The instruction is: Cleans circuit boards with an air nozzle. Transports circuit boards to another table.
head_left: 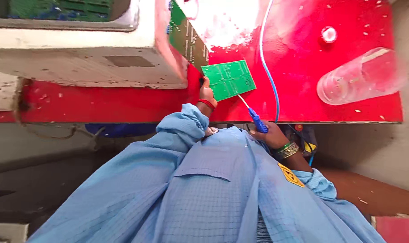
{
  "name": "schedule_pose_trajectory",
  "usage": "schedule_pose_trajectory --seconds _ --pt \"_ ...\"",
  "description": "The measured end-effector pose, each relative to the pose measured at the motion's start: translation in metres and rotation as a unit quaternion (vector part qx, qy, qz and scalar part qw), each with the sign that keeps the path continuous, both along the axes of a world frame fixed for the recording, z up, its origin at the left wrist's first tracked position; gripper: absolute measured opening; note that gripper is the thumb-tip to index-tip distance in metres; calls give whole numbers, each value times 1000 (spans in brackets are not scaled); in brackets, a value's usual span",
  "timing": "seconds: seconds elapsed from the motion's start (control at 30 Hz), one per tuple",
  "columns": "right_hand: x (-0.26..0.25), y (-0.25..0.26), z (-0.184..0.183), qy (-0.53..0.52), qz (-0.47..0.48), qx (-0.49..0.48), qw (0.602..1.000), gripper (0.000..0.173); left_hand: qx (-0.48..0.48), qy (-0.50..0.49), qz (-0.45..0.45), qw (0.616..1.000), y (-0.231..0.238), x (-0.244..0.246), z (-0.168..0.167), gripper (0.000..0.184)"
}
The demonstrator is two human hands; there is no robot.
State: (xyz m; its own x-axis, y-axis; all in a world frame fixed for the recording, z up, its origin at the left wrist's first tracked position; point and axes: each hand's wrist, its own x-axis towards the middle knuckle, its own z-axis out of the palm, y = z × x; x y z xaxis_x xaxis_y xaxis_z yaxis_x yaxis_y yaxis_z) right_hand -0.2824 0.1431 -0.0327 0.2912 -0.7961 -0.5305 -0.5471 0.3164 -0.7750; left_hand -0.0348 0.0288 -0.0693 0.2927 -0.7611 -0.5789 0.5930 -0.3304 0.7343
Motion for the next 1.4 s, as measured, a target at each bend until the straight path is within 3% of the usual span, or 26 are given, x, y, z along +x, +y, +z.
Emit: schedule_pose_trajectory --seconds 0.27,0.47,0.83,1.07,1.4 --pt "27 -18 13 21 77 48 996 46 9 26 14 1000 3 6 -3 55" --pt "41 -41 27 9 49 7 999 42 20 49 27 998 7 5 -6 54" --pt "42 -31 24 31 123 74 989 49 28 49 48 997 18 4 -25 54" --pt "67 -51 28 34 105 51 993 41 47 67 83 993 25 0 -33 51" --pt "45 -37 23 41 151 86 984 40 53 39 91 994 28 0 -51 59"
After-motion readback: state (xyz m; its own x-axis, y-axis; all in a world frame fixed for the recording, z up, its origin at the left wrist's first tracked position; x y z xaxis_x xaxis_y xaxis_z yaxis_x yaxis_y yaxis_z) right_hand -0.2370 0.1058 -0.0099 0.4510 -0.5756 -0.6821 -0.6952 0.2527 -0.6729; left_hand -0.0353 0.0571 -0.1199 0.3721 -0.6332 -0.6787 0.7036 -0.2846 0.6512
